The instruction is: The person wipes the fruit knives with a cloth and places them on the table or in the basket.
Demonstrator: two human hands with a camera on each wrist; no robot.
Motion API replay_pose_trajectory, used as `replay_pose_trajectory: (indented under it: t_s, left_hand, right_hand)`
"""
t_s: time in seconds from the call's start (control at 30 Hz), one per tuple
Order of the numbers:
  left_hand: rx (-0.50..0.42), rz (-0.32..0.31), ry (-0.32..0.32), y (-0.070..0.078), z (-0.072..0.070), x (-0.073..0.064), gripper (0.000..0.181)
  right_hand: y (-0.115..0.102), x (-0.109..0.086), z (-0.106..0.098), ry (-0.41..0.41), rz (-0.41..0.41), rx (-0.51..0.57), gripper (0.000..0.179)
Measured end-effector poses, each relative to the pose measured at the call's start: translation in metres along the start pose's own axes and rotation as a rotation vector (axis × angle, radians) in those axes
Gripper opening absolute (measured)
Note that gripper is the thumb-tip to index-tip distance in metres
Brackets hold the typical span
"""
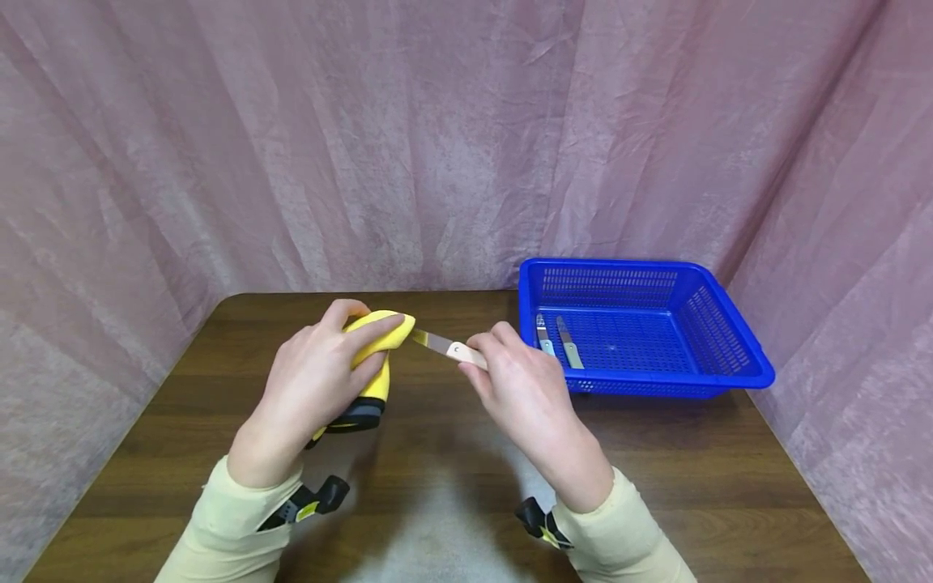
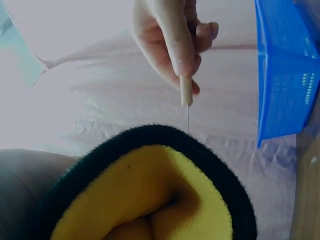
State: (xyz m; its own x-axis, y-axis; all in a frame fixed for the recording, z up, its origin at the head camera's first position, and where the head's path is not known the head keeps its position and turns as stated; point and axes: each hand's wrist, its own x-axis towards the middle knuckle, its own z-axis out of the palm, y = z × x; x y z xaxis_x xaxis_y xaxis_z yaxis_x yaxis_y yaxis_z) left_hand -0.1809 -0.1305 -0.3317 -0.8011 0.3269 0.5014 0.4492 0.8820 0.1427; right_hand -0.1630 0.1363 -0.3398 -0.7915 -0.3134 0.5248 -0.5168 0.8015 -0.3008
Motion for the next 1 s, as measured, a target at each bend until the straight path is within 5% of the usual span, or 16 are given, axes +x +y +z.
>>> replay_pose_trajectory:
  t_s: [0.6,1.0]
  left_hand:
    - [0.014,0.15,0.035,0.022,0.016,-0.003,0.053]
    - [0.03,0.175,0.002,0.022,0.027,-0.001,0.05]
  right_hand:
    - [0.0,0.0,0.022,-0.104,0.011,-0.053,0.019]
    - [0.001,0.001,0.027,-0.117,0.007,-0.068,0.018]
